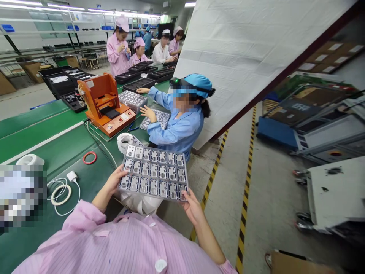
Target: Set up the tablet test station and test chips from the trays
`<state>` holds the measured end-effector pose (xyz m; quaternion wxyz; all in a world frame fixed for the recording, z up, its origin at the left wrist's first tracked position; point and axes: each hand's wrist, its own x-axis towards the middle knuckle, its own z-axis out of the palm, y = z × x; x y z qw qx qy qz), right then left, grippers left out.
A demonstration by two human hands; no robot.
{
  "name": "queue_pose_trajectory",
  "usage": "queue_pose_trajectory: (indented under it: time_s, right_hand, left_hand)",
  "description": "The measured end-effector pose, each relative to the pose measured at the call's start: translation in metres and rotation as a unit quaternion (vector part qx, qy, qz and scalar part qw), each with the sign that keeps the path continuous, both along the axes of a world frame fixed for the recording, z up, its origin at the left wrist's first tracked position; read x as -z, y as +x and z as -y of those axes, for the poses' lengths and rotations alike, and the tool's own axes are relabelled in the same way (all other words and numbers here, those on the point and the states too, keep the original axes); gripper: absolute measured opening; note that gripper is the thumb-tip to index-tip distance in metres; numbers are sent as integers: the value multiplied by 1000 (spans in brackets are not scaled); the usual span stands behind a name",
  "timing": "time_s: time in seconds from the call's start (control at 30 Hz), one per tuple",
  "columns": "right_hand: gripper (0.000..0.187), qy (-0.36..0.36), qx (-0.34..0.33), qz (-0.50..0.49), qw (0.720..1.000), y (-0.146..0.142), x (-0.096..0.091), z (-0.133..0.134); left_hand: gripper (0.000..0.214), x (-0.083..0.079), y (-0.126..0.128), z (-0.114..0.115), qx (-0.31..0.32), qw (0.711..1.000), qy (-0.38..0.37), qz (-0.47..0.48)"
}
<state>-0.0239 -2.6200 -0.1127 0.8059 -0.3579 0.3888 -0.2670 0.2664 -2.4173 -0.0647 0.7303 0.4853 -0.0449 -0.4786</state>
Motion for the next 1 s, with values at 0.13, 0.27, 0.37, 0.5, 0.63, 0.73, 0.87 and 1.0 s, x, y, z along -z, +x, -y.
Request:
queue_pose_trajectory:
  time_s: [0.13,0.27,0.37,0.5,0.63,0.73,0.87,1.0]
  right_hand:
    - [42,3,28,21,999,14,3,4]
    - [40,3,43,28,999,25,8,9]
    - [40,-2,48,33,998,28,10,11]
    - [42,0,60,37,997,30,13,14]
    - [40,2,68,38,997,35,17,17]
    - [39,4,73,39,997,39,20,19]
    - [36,11,78,38,996,42,23,22]
    - [35,24,76,40,996,45,25,24]
  left_hand:
    - [59,6,27,23,28,1000,-1,1]
    - [56,17,52,46,58,998,-1,6]
    - [56,24,65,60,83,997,-2,10]
    - [55,31,77,78,106,994,-2,20]
    - [55,35,86,93,125,992,3,27]
    - [54,38,93,102,131,991,13,29]
    - [52,41,98,109,135,990,26,25]
    - [53,42,100,112,135,990,27,17]
